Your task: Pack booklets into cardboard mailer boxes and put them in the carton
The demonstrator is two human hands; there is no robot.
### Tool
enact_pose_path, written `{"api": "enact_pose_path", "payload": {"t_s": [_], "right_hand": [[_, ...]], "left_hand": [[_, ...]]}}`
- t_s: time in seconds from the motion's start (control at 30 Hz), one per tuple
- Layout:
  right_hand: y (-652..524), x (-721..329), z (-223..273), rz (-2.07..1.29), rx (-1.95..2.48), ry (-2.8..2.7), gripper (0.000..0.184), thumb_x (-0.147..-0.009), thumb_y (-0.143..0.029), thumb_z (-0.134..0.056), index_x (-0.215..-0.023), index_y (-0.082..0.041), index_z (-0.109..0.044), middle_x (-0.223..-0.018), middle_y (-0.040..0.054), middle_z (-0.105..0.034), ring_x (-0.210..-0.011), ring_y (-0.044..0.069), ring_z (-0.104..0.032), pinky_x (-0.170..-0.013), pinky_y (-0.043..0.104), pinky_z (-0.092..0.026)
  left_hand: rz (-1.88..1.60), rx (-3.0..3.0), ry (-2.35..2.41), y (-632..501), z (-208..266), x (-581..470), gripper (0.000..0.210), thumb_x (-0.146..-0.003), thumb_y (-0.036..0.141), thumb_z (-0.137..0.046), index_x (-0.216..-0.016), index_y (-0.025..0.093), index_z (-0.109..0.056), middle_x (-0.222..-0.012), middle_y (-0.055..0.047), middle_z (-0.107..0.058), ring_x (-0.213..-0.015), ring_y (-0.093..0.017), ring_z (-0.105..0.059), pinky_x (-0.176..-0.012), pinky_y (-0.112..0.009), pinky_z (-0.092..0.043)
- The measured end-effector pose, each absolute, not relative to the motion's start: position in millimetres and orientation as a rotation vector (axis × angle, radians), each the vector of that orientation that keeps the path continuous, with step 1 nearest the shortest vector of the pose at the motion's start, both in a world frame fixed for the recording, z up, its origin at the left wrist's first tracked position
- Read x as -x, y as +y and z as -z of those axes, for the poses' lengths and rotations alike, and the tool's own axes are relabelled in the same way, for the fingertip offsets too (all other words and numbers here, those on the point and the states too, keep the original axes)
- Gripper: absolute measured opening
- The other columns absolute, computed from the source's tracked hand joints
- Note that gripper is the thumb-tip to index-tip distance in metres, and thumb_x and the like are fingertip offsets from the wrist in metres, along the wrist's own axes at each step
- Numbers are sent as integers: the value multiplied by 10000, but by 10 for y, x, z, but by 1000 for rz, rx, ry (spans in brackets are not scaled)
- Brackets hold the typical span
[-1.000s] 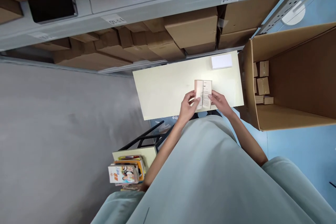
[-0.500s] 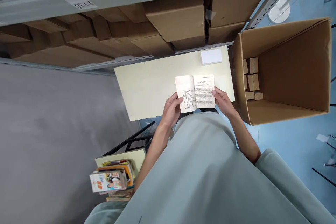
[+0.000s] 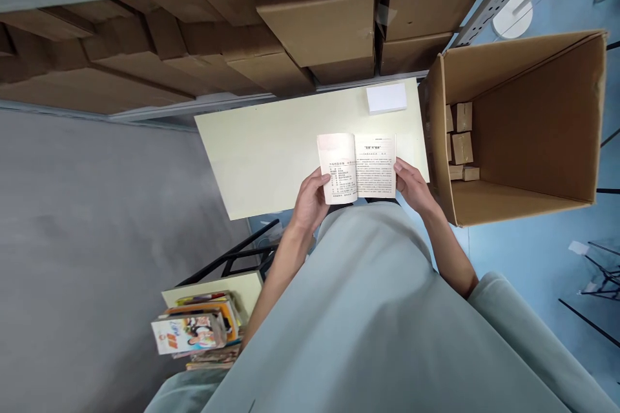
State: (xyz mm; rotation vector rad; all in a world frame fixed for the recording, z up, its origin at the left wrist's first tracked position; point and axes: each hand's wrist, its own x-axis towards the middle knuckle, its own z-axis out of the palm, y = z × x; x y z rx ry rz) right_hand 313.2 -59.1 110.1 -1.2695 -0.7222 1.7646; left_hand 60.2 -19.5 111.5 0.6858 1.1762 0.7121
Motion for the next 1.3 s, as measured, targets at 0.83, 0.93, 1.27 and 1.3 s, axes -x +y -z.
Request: {"api": "enact_pose_path", "payload": {"t_s": [0.83,0.93,1.27,1.3], "right_hand": [[-582,-3298,-933,-1758,1334,-581,654,-975,-762,-690,-1422,-287,-734,-1271,69,-798,-1274,300,-716,-946,391,-646],[-580,-3348,-907,-1749,1357,-568,664,-971,-767,-686,-1425,-284,-736,-1279,70,-795,-1287,305,-708,-956,399,-642],[-580,-3438,-878,-1726,1296,-562,619,-971,-749,-700,-1373,-283,-763,-1287,69,-790,-1338,308,-681,-974,407,-645],[-575,-3440,-882,-1726,1300,-562,621,-971,-752,-700,-1374,-284,-763,-1285,70,-790,-1337,309,-681,-971,407,-646]], "left_hand": [[-718,-466,1134,-85,-1087,-858,424,-773,404,-799,-1129,174,-814,-1189,-115,-848,-1224,-393,-766,-975,-456,-663],[-707,-452,1134,-84,-1086,-903,412,-769,394,-800,-1120,178,-817,-1182,-107,-851,-1219,-388,-770,-973,-446,-661],[-699,-439,1125,-41,-1081,-1006,408,-775,388,-770,-1118,172,-813,-1174,-104,-850,-1211,-380,-772,-983,-455,-663],[-699,-436,1125,-34,-1078,-1005,404,-780,384,-762,-1121,174,-814,-1173,-102,-849,-1211,-379,-772,-982,-457,-664]]}}
